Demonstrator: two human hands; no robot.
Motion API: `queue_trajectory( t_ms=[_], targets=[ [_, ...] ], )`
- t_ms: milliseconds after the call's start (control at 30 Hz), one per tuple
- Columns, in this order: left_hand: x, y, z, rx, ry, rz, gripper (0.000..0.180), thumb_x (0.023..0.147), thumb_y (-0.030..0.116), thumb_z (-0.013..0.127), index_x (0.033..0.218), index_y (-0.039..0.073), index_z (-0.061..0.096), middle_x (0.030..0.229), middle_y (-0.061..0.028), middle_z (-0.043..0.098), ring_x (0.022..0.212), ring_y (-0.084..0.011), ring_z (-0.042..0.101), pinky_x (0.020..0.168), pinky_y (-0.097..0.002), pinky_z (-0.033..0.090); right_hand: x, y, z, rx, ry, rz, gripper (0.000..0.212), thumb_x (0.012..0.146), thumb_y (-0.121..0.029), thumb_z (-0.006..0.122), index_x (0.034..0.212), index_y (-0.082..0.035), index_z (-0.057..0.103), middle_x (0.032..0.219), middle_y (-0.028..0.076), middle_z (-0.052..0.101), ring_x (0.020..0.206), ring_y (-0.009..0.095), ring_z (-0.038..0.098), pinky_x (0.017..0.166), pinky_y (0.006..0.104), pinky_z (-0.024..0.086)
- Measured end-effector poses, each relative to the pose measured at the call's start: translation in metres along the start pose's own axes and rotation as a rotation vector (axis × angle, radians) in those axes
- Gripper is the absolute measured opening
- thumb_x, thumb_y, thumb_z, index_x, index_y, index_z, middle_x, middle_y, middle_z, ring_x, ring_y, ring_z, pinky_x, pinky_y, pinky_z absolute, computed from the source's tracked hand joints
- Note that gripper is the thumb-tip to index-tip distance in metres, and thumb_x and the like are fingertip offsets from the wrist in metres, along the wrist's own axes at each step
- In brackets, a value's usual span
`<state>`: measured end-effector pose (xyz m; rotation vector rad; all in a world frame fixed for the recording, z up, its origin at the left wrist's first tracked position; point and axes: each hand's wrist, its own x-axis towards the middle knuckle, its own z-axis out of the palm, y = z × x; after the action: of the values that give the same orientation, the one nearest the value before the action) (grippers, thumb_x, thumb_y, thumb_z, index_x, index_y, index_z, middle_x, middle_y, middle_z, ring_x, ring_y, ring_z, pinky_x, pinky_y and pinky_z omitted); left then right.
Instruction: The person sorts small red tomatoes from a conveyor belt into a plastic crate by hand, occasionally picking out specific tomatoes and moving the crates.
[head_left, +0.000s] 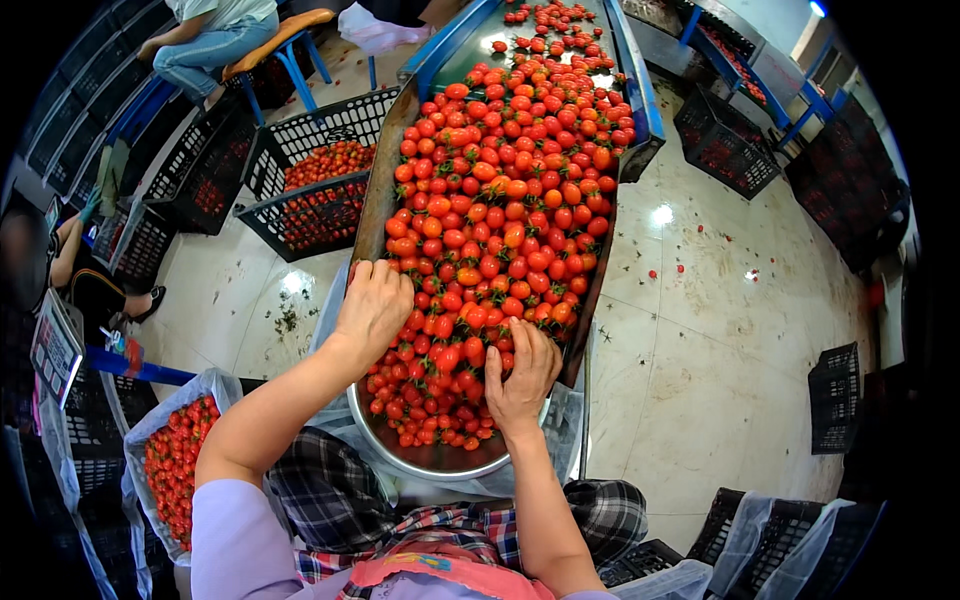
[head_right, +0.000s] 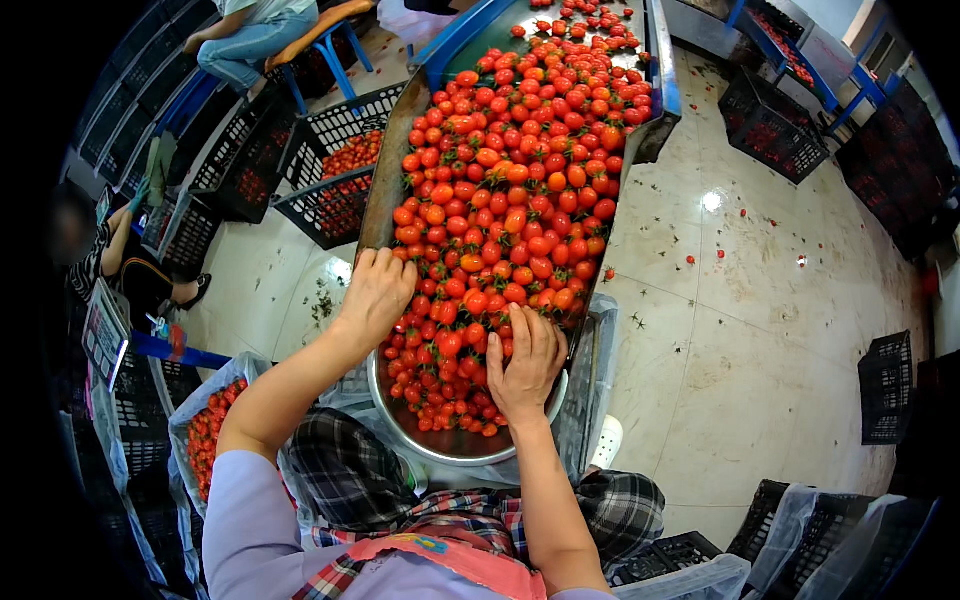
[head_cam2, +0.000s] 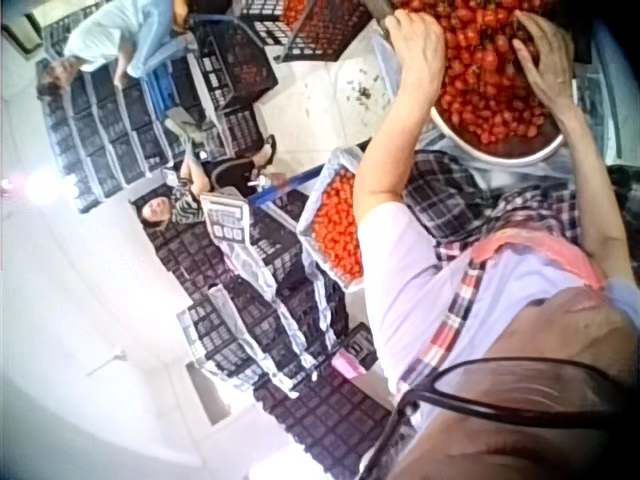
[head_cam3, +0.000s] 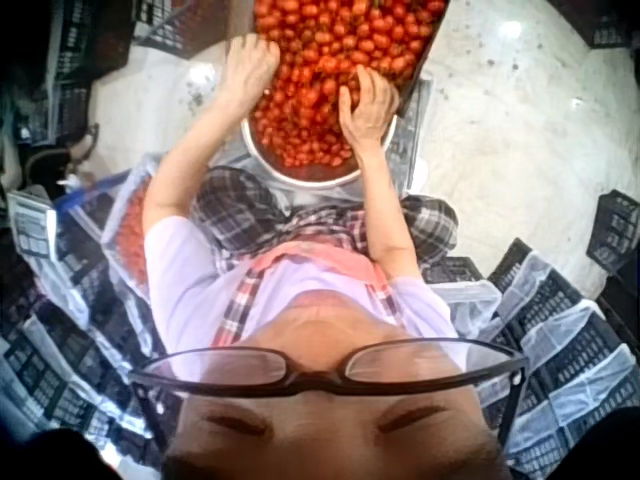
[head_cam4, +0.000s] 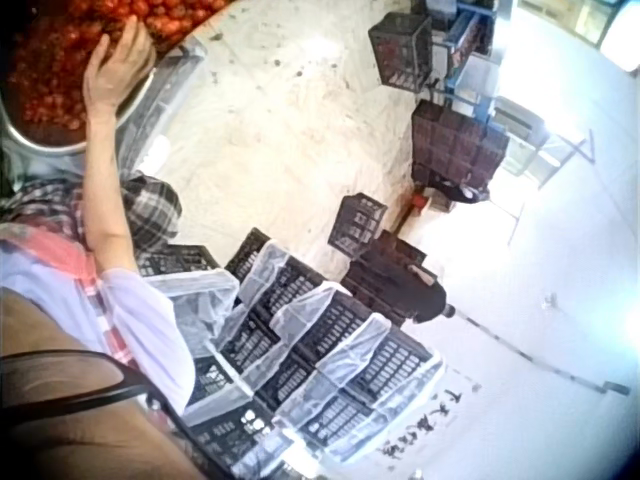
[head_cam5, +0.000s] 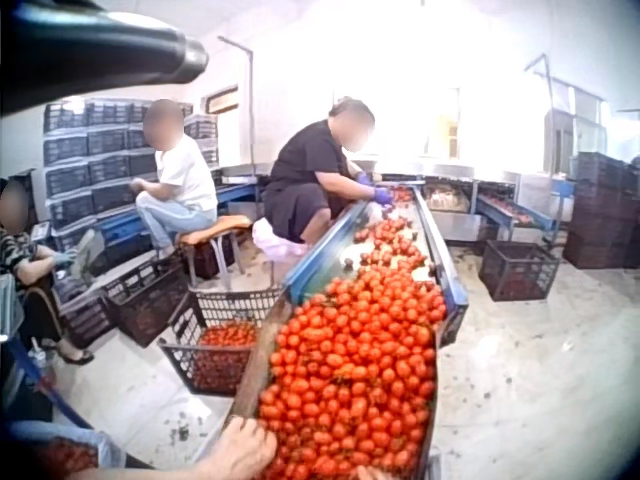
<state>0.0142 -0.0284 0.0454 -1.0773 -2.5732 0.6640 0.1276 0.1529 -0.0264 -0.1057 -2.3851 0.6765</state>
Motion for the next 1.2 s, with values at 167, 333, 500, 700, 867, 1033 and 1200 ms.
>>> queue_trajectory(
  t_ms=[167, 333, 500, 700, 867, 1033, 1200],
  targets=[
    [-0.007, 0.002, -0.013, -0.277, 0.09, 0.061, 0.018, 0.067, 0.011, 0.063, 0.081, 0.008, 0.053, 0.08, -0.0064, 0.052, 0.077, -0.0214, 0.052, 0.068, -0.0333, 0.042, -0.004, 0.003, -0.002, 0.025, 0.007, 0.0, 0.043, 0.08, -0.021, 0.063, 0.121, -0.011, 0.052, 0.114, 0.009, 0.049, 0.108, 0.026, 0.045, 0.097, 0.0427, 0.031],
    [0.004, -0.033, -0.026, -0.679, 0.461, 0.113, 0.031, 0.067, 0.003, 0.067, 0.095, 0.004, 0.054, 0.088, -0.0105, 0.05, 0.077, -0.0237, 0.056, 0.066, -0.0341, 0.048, -0.006, 0.006, -0.004, 0.086, 0.05, -0.031, 0.038, 0.074, -0.018, 0.069, 0.11, -0.012, 0.058, 0.104, 0.007, 0.048, 0.1, 0.025, 0.047, 0.094, 0.0423, 0.033],
    [0.062, -0.069, -0.03, -1.006, 0.729, -0.666, 0.025, 0.082, 0.008, 0.059, 0.106, 0.0, 0.055, 0.099, -0.0174, 0.056, 0.092, -0.0303, 0.055, 0.081, -0.0363, 0.046, -0.004, -0.001, 0.0, 0.052, 0.072, -0.087, 0.033, 0.073, -0.017, 0.07, 0.105, -0.012, 0.061, 0.104, 0.007, 0.047, 0.1, 0.027, 0.045, 0.091, 0.0416, 0.036],
    [0.057, 0.054, 0.015, -0.68, 0.533, -0.299, 0.046, 0.081, 0.027, 0.059, 0.124, 0.013, 0.048, 0.125, -0.0161, 0.038, 0.117, -0.0315, 0.035, 0.1, -0.0528, 0.02, 0.014, -0.012, -0.009, -0.069, 0.102, 0.116, 0.039, 0.083, -0.026, 0.061, 0.117, -0.007, 0.055, 0.127, 0.016, 0.039, 0.117, 0.036, 0.038, 0.1, 0.0476, 0.031],
    [0.018, 0.065, 0.003, -0.864, 0.441, 0.002, 0.041, 0.074, 0.019, 0.064, 0.115, 0.015, 0.058, 0.123, -0.0125, 0.044, 0.11, -0.031, 0.046, 0.096, -0.0451, 0.032, -0.002, 0.003, -0.006, 0.085, -0.014, 0.049, 0.039, 0.083, -0.025, 0.06, 0.117, -0.007, 0.055, 0.124, 0.018, 0.041, 0.118, 0.035, 0.038, 0.1, 0.0478, 0.03],
    [0.015, 0.042, 0.016, -0.745, 0.498, -0.325, 0.039, 0.079, 0.025, 0.061, 0.116, 0.014, 0.058, 0.129, -0.0191, 0.04, 0.119, -0.0353, 0.038, 0.1, -0.0483, 0.028, 0.009, -0.013, -0.014, 0.0, 0.007, 0.062, 0.035, 0.082, -0.023, 0.062, 0.113, -0.007, 0.059, 0.119, 0.015, 0.048, 0.117, 0.034, 0.041, 0.1, 0.0463, 0.03],
    [0.013, 0.048, 0.016, -1.054, 0.388, -0.22, 0.026, 0.08, 0.02, 0.062, 0.104, 0.008, 0.062, 0.118, -0.0139, 0.049, 0.106, -0.0307, 0.049, 0.088, -0.0396, 0.04, -0.004, -0.004, -0.013, 0.269, -0.05, 0.098, 0.03, 0.083, -0.027, 0.061, 0.103, -0.005, 0.063, 0.123, 0.015, 0.046, 0.118, 0.035, 0.041, 0.099, 0.0449, 0.03]
  ],
)
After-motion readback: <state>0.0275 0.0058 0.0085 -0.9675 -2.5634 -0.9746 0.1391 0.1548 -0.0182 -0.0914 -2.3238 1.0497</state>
